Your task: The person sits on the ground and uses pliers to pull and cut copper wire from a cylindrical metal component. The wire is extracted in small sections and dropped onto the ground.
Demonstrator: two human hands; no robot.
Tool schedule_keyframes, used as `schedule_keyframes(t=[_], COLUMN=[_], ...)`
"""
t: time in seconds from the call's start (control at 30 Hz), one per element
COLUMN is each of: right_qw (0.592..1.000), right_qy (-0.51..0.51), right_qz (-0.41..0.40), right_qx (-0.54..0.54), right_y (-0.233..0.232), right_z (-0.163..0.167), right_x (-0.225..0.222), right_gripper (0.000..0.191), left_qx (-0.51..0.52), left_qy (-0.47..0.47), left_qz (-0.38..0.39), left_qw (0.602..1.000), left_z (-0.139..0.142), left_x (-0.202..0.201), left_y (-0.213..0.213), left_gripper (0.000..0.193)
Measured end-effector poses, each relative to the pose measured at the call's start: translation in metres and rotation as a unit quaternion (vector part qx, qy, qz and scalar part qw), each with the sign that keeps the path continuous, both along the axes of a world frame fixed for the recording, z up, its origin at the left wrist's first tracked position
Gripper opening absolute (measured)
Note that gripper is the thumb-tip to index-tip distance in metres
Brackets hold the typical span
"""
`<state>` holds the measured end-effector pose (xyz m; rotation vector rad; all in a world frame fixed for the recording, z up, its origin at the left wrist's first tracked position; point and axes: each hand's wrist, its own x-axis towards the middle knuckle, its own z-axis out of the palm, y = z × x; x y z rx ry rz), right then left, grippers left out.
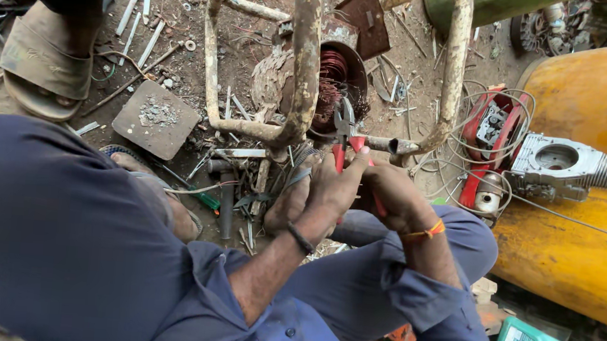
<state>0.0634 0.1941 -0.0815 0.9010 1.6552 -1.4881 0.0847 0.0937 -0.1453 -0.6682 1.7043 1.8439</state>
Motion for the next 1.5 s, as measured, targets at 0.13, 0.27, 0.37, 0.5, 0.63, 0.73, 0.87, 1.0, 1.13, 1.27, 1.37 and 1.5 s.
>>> schedule_keyframes(t=[0.13,0.27,0.37,0.5,0.63,0.73,0.87,1.0,1.13,1.27,1.37,1.5], right_qw=[0.999,0.999,0.997,0.997,0.988,0.983,0.981,0.979,0.977,0.98,0.983,0.977], right_qy=[0.008,0.006,0.006,-0.003,0.103,0.102,0.063,0.028,0.041,0.04,0.01,0.063], right_qz=[0.043,0.01,0.009,-0.009,0.007,-0.003,-0.104,-0.112,-0.099,-0.13,-0.149,-0.147], right_qx=[-0.022,-0.05,-0.074,-0.074,-0.117,-0.155,-0.151,-0.166,-0.186,-0.146,-0.103,-0.139], right_y=[0.0,-0.006,-0.007,-0.004,-0.003,-0.011,-0.019,-0.017,-0.025,-0.034,-0.03,-0.028], right_z=[-0.002,-0.008,-0.009,-0.012,-0.023,-0.031,-0.031,-0.025,-0.026,-0.029,-0.033,-0.045], right_x=[-0.011,-0.032,-0.043,-0.043,-0.029,-0.018,-0.021,-0.031,-0.035,-0.031,-0.025,-0.015], right_gripper=[0.028,0.031,0.032,0.034,0.03,0.025,0.022,0.031,0.032,0.035,0.039,0.037], left_qx=[0.148,0.057,0.034,-0.003,0.0,0.007,0.044,0.104,0.047,-0.052,-0.091,-0.106], left_qy=[-0.06,0.041,0.075,0.134,0.159,0.179,0.156,0.126,0.128,0.118,0.192,0.261], left_qz=[0.055,0.029,0.034,0.051,0.075,0.08,0.079,0.149,0.106,0.055,0.067,0.127], left_qw=[0.986,0.997,0.996,0.99,0.984,0.98,0.984,0.975,0.985,0.99,0.975,0.951], left_z=[-0.003,-0.009,-0.011,-0.003,0.003,0.0,-0.009,-0.013,-0.013,-0.011,-0.012,-0.009], left_x=[-0.004,-0.016,-0.024,-0.022,-0.01,-0.006,-0.013,-0.022,-0.022,-0.009,0.001,0.014], left_y=[0.0,-0.007,-0.012,-0.015,-0.018,-0.02,-0.02,-0.023,-0.024,-0.015,-0.006,0.001], left_gripper=[0.064,0.064,0.064,0.06,0.052,0.057,0.052,0.044,0.044,0.049,0.051,0.057])
